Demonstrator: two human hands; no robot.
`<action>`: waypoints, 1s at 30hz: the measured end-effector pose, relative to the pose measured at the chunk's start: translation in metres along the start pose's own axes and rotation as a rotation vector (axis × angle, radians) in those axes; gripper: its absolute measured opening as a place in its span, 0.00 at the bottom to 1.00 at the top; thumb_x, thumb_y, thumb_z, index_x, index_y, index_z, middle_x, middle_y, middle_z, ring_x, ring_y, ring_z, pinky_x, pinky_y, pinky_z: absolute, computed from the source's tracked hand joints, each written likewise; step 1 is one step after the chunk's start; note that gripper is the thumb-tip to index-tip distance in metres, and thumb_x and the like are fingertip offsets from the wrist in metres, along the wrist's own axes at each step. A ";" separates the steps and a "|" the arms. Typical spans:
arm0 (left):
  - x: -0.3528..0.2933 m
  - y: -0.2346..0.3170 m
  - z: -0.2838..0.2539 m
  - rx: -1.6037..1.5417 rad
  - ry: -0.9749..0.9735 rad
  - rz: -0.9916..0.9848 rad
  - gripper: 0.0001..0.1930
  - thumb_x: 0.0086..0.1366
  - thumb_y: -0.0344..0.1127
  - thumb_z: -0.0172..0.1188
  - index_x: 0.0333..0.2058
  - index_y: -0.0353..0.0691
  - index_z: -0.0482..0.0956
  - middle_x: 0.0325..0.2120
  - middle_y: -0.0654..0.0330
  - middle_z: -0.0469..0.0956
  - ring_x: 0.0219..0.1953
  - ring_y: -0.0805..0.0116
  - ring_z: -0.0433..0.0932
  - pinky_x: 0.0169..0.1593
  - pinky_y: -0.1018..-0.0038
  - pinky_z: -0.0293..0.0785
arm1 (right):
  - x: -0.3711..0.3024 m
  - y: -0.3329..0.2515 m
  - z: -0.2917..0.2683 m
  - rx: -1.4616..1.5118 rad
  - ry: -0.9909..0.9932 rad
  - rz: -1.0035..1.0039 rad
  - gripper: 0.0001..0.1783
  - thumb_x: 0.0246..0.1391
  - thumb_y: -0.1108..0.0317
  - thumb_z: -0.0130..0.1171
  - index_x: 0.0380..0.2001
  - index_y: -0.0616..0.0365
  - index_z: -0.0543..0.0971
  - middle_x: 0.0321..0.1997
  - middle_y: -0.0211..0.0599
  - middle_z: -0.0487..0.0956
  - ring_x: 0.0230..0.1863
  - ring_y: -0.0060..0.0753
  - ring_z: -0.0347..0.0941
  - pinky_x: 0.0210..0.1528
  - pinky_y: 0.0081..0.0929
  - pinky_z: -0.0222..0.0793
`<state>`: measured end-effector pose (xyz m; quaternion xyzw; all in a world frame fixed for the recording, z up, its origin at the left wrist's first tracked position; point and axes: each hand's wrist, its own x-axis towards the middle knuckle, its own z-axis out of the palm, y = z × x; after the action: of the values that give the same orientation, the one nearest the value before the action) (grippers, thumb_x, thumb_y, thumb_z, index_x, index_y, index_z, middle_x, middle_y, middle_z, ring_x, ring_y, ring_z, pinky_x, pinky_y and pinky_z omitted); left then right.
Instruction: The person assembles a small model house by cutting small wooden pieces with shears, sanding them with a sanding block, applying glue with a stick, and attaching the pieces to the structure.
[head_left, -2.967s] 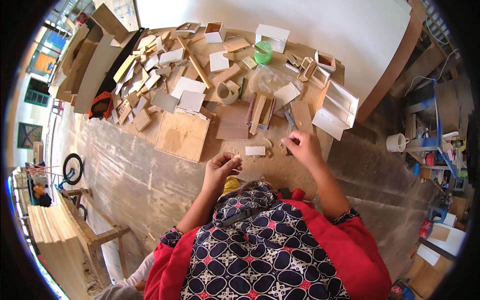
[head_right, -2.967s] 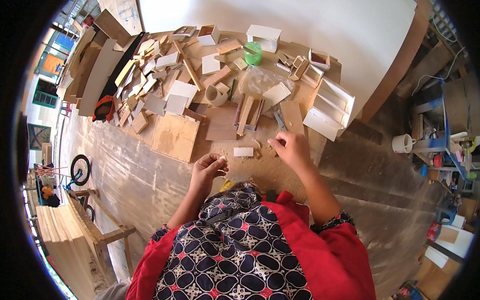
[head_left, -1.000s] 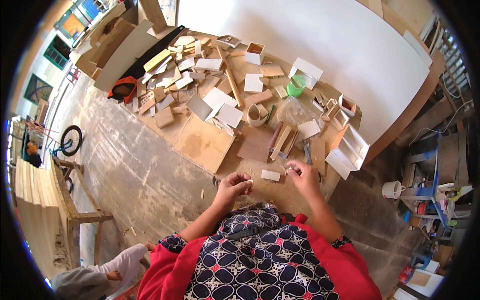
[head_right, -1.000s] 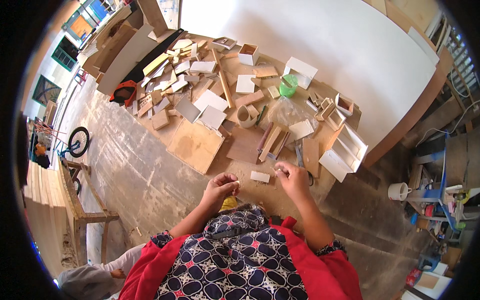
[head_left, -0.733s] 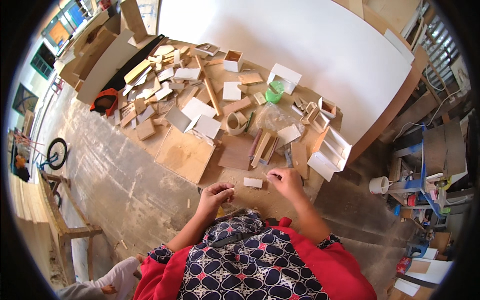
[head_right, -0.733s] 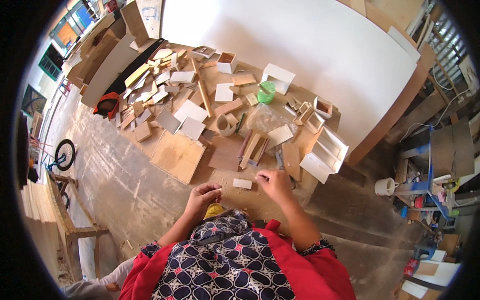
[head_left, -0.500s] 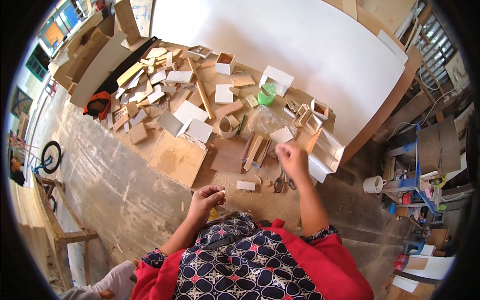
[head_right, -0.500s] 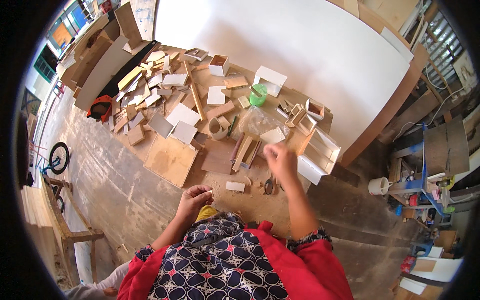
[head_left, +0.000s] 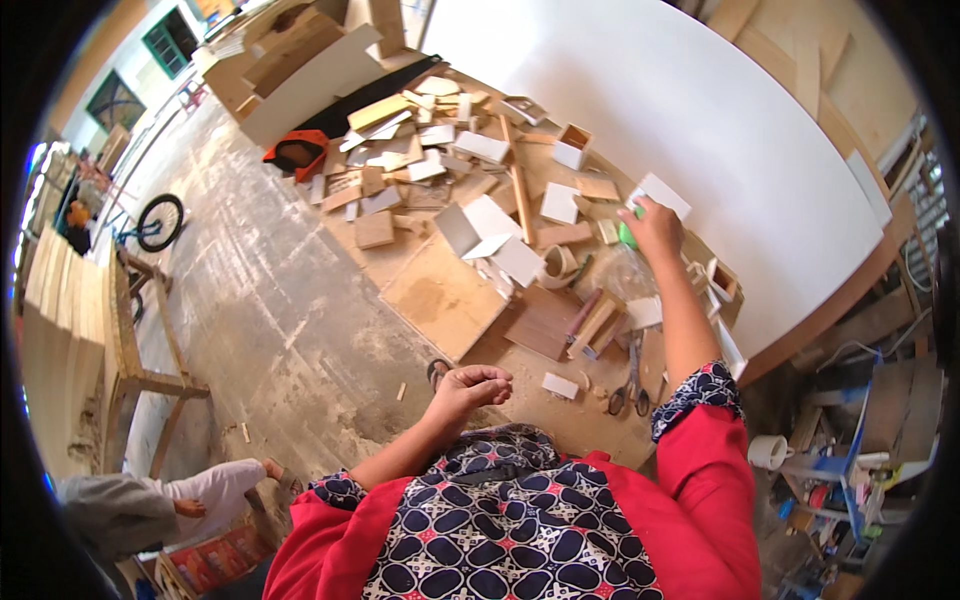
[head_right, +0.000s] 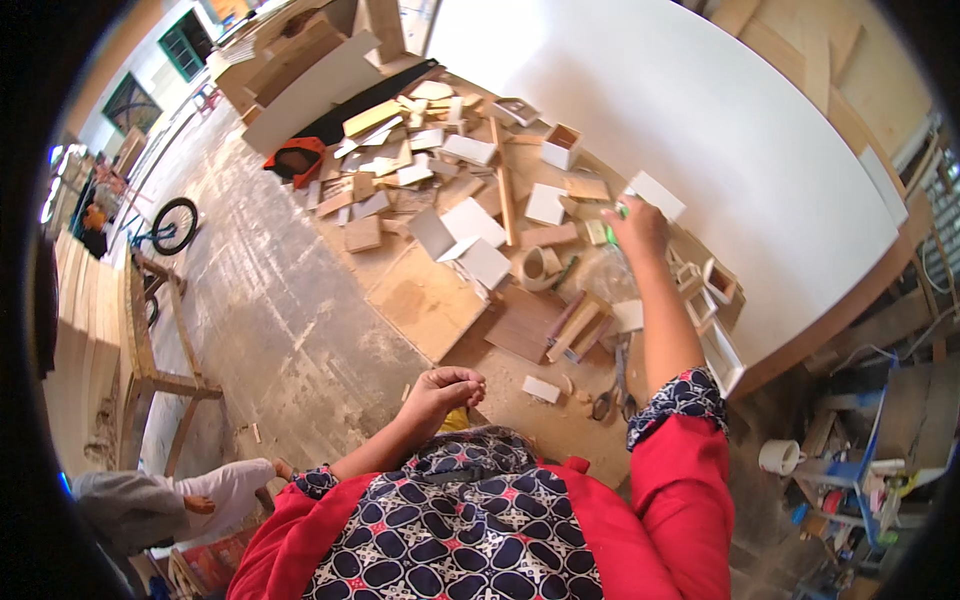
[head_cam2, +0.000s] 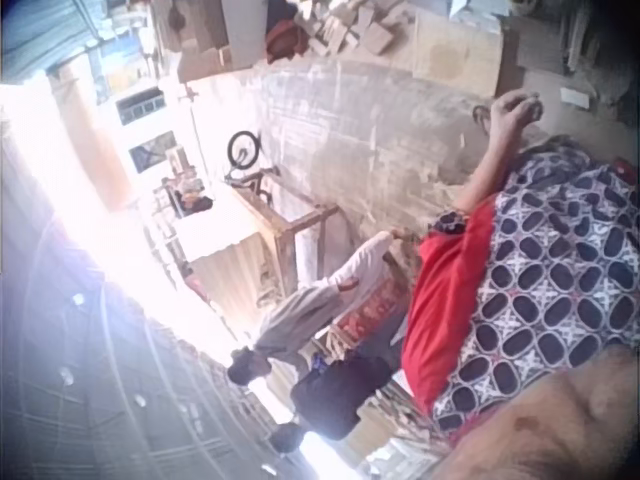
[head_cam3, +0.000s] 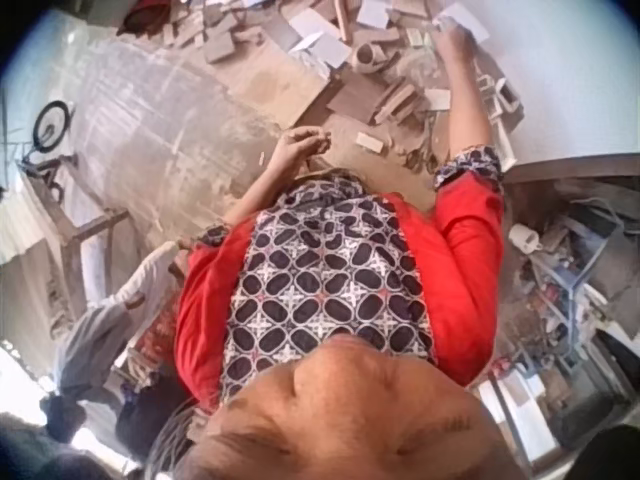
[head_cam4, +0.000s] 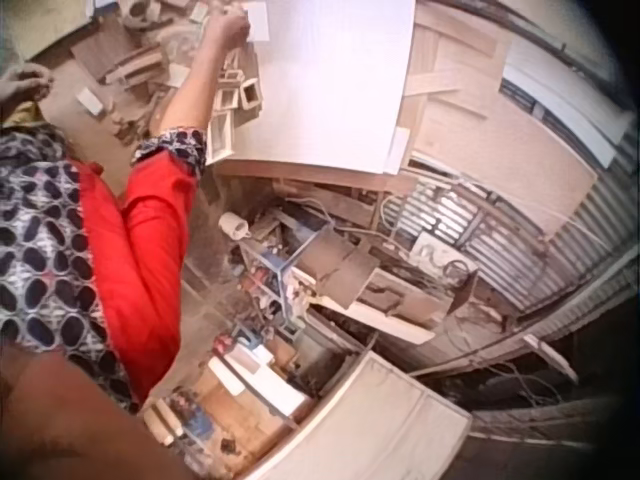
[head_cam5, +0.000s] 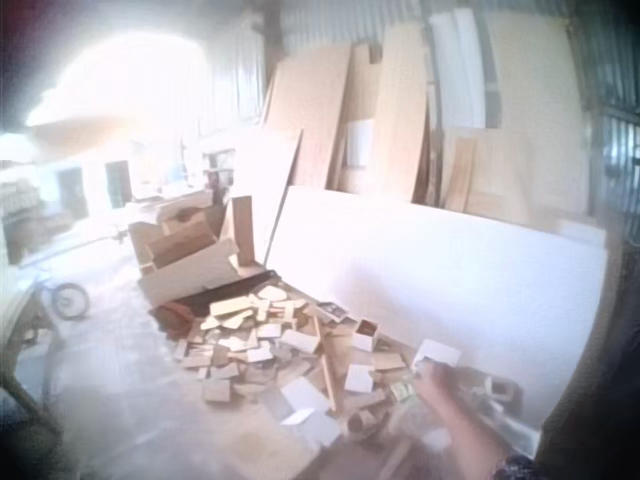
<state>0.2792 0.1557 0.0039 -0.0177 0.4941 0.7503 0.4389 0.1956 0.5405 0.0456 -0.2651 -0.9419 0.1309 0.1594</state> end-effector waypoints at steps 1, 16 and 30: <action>-0.001 0.001 -0.001 -0.068 0.000 -0.002 0.07 0.59 0.27 0.60 0.36 0.33 0.78 0.29 0.59 0.78 0.30 0.73 0.76 0.37 0.80 0.73 | 0.004 0.000 0.002 0.000 -0.012 0.009 0.19 0.44 0.54 0.64 0.39 0.50 0.81 0.33 0.45 0.81 0.36 0.48 0.77 0.39 0.40 0.73; 0.007 0.022 -0.024 -0.186 0.065 0.126 0.06 0.57 0.24 0.59 0.35 0.34 0.78 0.35 0.58 0.79 0.40 0.68 0.78 0.48 0.73 0.73 | 0.005 0.030 0.003 0.083 0.135 -0.044 0.07 0.43 0.64 0.60 0.25 0.55 0.80 0.23 0.38 0.80 0.26 0.40 0.78 0.31 0.33 0.72; -0.013 0.046 0.003 -0.251 -0.035 0.175 0.07 0.59 0.26 0.60 0.37 0.37 0.78 0.34 0.61 0.78 0.37 0.71 0.77 0.43 0.76 0.71 | -0.066 0.011 -0.056 1.001 0.344 0.118 0.07 0.53 0.70 0.58 0.35 0.61 0.78 0.27 0.28 0.77 0.23 0.18 0.67 0.25 0.16 0.63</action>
<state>0.2572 0.1436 0.0450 -0.0164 0.3887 0.8416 0.3747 0.2745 0.5235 0.0777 -0.2267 -0.7080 0.5276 0.4110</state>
